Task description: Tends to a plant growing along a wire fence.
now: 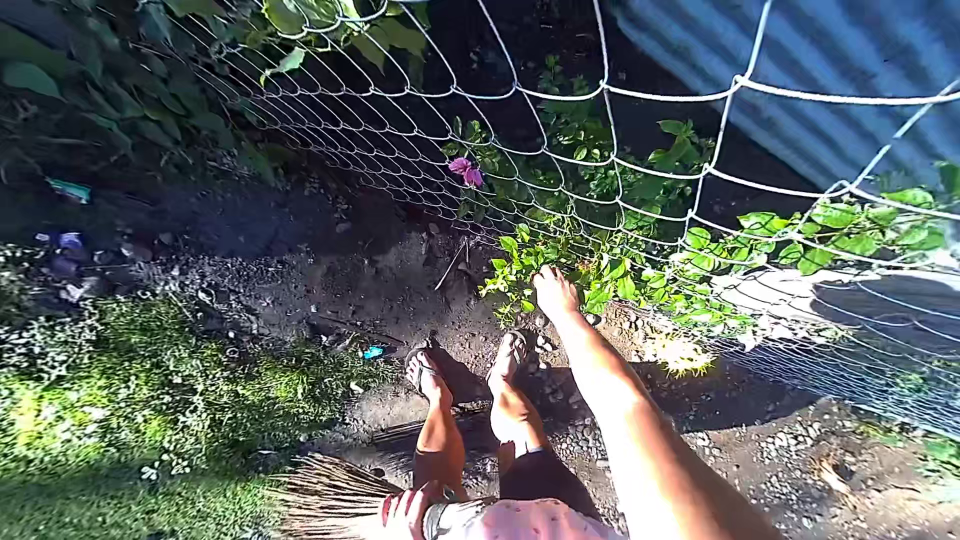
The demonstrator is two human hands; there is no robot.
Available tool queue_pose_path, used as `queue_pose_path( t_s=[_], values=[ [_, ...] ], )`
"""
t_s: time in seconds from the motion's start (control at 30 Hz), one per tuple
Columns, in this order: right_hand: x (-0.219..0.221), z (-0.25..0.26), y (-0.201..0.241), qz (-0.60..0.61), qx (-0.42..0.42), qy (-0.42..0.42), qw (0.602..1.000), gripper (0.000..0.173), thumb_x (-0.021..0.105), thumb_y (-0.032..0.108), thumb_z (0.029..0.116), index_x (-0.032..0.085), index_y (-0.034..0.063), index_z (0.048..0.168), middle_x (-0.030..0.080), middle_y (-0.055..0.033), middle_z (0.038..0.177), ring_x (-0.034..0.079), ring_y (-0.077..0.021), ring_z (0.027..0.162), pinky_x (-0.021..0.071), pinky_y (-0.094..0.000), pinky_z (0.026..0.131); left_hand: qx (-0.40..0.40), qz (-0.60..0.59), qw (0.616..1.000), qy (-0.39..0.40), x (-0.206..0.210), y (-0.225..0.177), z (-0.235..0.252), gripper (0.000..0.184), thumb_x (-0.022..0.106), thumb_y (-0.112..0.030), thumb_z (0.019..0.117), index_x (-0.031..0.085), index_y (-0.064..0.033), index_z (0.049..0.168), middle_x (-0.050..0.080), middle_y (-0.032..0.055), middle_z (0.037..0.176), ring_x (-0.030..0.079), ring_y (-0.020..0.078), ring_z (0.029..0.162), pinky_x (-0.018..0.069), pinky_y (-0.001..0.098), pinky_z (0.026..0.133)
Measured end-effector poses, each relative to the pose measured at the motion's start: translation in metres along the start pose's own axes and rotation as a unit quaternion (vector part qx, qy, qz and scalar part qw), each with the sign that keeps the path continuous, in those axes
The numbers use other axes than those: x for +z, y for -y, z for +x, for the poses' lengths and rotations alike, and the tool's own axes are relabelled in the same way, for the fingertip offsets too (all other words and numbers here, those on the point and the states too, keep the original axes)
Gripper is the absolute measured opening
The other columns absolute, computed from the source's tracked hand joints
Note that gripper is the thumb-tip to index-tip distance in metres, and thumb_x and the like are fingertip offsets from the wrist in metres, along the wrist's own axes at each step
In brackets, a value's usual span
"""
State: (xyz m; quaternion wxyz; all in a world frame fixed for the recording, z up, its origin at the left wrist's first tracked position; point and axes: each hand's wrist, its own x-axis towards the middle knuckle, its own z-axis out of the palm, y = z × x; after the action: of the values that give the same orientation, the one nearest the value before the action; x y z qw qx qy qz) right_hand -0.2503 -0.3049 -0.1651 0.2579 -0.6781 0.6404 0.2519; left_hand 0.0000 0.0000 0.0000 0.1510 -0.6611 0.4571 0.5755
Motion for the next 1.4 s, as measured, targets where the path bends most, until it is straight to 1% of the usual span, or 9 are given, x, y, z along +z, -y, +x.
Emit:
queue_pose_path(
  t_s=[0.03,0.13,0.27,0.43,0.53,0.77,1.0,1.2,1.4],
  values=[
    [-0.003,0.006,0.000,-0.015,0.005,0.006,1.000,0.031,0.052,0.008,0.1035,0.066,0.0097,0.131,0.050,-0.0124,0.153,0.052,-0.0397,0.135,0.0501,-0.0611,0.098,0.087,-0.024,0.977,-0.195,0.059,0.036,0.015,0.033,0.065,-0.020,0.0930,0.075,-0.0009,0.118,0.074,0.0244,0.111,0.068,0.0448,0.112,0.0327,0.0653,0.115],
    [0.000,0.019,0.002,-0.052,0.021,0.030,0.998,0.039,0.041,0.017,0.1087,0.054,0.0014,0.142,0.051,-0.0223,0.150,0.056,-0.0411,0.131,0.0483,-0.0583,0.101,0.089,-0.025,0.984,-0.152,0.076,0.046,0.030,0.044,0.077,-0.018,0.0808,0.073,-0.0036,0.122,0.070,0.0256,0.121,0.061,0.0495,0.122,0.0242,0.0716,0.116],
    [0.011,0.022,0.007,-0.119,-0.005,0.068,0.991,0.036,0.048,0.016,0.1066,0.062,0.0024,0.136,0.057,-0.0226,0.142,0.052,-0.0386,0.135,0.0388,-0.0537,0.114,0.102,-0.003,0.969,-0.224,0.083,0.046,0.062,0.050,0.088,-0.023,0.0669,0.077,-0.0074,0.113,0.074,0.0212,0.114,0.065,0.0474,0.117,0.0272,0.0755,0.113],
    [0.011,0.025,0.012,-0.059,0.030,0.025,0.998,0.038,0.052,0.026,0.1060,0.065,0.0020,0.132,0.062,-0.0232,0.135,0.055,-0.0369,0.132,0.0386,-0.0504,0.115,0.117,-0.071,0.921,-0.366,0.078,0.035,0.090,0.055,0.075,-0.043,0.0663,0.078,-0.0055,0.106,0.075,0.0186,0.110,0.067,0.0475,0.113,0.0254,0.0815,0.106],
    [0.017,0.031,0.012,-0.044,0.031,-0.008,0.999,0.038,0.053,0.031,0.1054,0.069,0.0031,0.127,0.066,-0.0212,0.131,0.059,-0.0351,0.129,0.0407,-0.0499,0.113,0.105,-0.106,0.905,-0.399,0.094,0.028,0.087,0.044,0.070,-0.036,0.0725,0.078,-0.0049,0.103,0.075,0.0175,0.110,0.065,0.0481,0.116,0.0237,0.0827,0.106],
    [0.017,0.031,0.019,-0.031,0.049,-0.038,0.998,0.045,0.049,0.034,0.1065,0.065,-0.0015,0.130,0.063,-0.0251,0.133,0.059,-0.0387,0.128,0.0444,-0.0537,0.108,0.102,-0.169,0.929,-0.313,0.132,0.035,0.051,0.033,0.069,-0.010,0.0787,0.075,0.0052,0.107,0.067,0.0297,0.128,0.044,0.0639,0.134,0.0155,0.0868,0.106],
    [0.022,0.035,0.014,0.080,0.076,-0.083,0.990,0.044,0.061,0.020,0.1000,0.056,0.0001,0.140,0.058,-0.0246,0.140,0.060,-0.0406,0.125,0.0478,-0.0581,0.104,0.124,-0.116,0.931,-0.324,0.148,0.046,0.070,0.042,0.076,-0.016,0.0715,0.074,0.0004,0.111,0.066,0.0275,0.129,0.049,0.0591,0.132,0.0212,0.0845,0.107],
    [0.026,0.045,0.023,0.270,0.156,-0.210,0.927,0.040,0.050,0.014,0.1073,0.055,0.0064,0.146,0.063,-0.0221,0.136,0.061,-0.0392,0.126,0.0467,-0.0561,0.107,0.136,-0.110,0.940,-0.293,0.143,0.047,0.073,0.047,0.079,-0.004,0.0675,0.074,0.0006,0.114,0.065,0.0282,0.131,0.049,0.0591,0.133,0.0235,0.0851,0.105],
    [0.020,0.053,0.034,0.205,0.090,-0.234,0.946,0.029,0.062,0.000,0.0955,0.068,0.0008,0.124,0.064,-0.0221,0.134,0.061,-0.0395,0.125,0.0490,-0.0590,0.103,0.141,-0.106,0.941,-0.288,0.138,0.049,0.073,0.049,0.081,-0.010,0.0667,0.074,0.0004,0.114,0.066,0.0276,0.131,0.050,0.0585,0.132,0.0243,0.0846,0.105]
  ],
)
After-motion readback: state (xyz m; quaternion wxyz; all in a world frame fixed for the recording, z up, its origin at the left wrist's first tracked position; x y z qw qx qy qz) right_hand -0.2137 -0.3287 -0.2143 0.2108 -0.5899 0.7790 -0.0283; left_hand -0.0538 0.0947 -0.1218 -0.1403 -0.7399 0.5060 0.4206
